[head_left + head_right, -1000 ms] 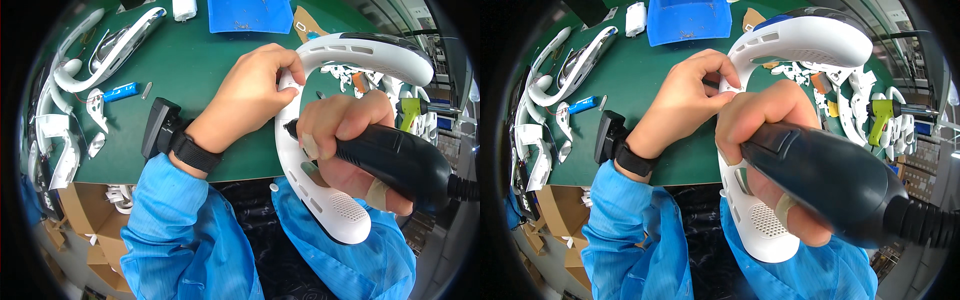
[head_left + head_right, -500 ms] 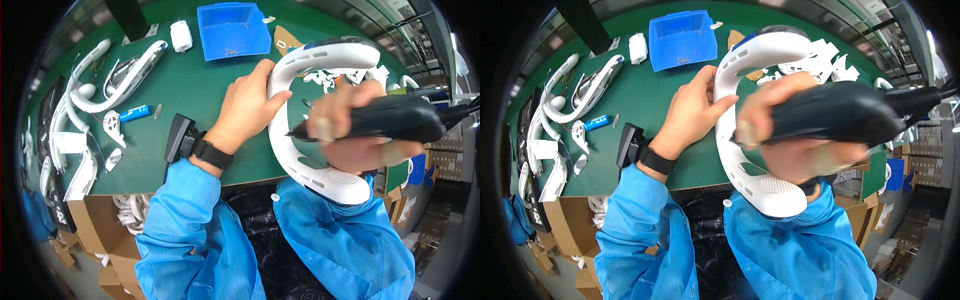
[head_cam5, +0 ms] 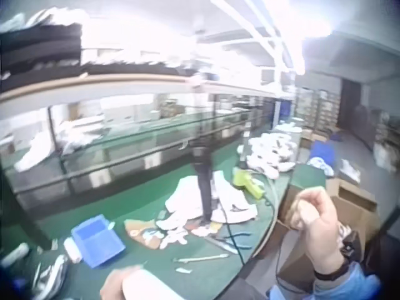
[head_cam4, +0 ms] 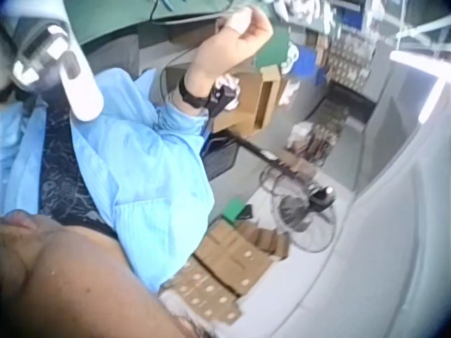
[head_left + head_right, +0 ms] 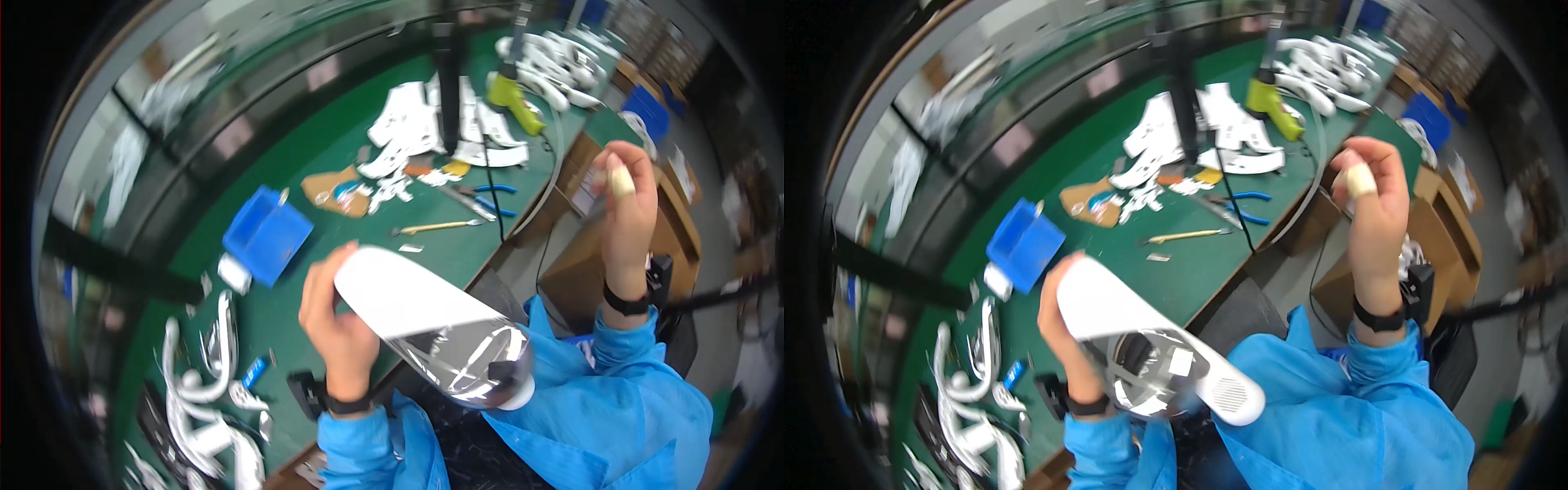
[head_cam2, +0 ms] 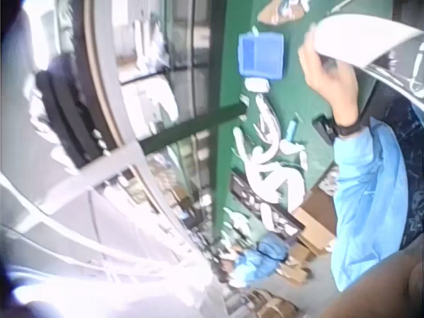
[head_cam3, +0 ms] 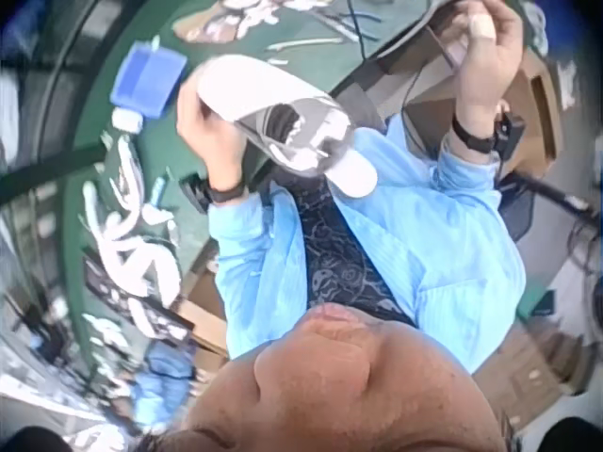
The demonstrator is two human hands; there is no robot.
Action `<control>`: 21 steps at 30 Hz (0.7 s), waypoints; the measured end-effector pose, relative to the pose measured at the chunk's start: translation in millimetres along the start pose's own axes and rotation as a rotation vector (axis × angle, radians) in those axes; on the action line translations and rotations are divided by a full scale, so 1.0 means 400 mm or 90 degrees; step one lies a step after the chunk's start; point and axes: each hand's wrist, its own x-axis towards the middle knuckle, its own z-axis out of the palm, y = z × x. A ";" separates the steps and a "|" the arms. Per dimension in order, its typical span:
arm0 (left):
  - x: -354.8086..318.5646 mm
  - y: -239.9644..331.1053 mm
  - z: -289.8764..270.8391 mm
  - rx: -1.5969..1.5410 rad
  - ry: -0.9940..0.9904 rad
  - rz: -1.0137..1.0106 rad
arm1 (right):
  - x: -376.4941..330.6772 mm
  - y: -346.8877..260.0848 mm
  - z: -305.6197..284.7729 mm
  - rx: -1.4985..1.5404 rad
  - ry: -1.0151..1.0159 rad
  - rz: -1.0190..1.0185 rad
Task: Assembling the outer casing and internal components of a white neck massager at an industrial workstation.
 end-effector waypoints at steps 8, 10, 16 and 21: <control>-0.072 0.187 0.265 0.085 -0.269 0.242 | -0.206 -0.131 -0.228 0.094 -0.627 0.353; -0.088 0.181 0.331 0.011 -0.332 0.250 | -0.249 -0.093 -0.337 0.107 -0.490 0.396; -0.204 0.104 0.394 -0.211 -0.564 -0.055 | -0.404 -0.037 -0.815 0.114 -0.070 0.551; -0.316 0.049 0.365 -0.186 -0.598 -0.343 | -0.674 0.220 -1.077 -0.054 0.145 0.807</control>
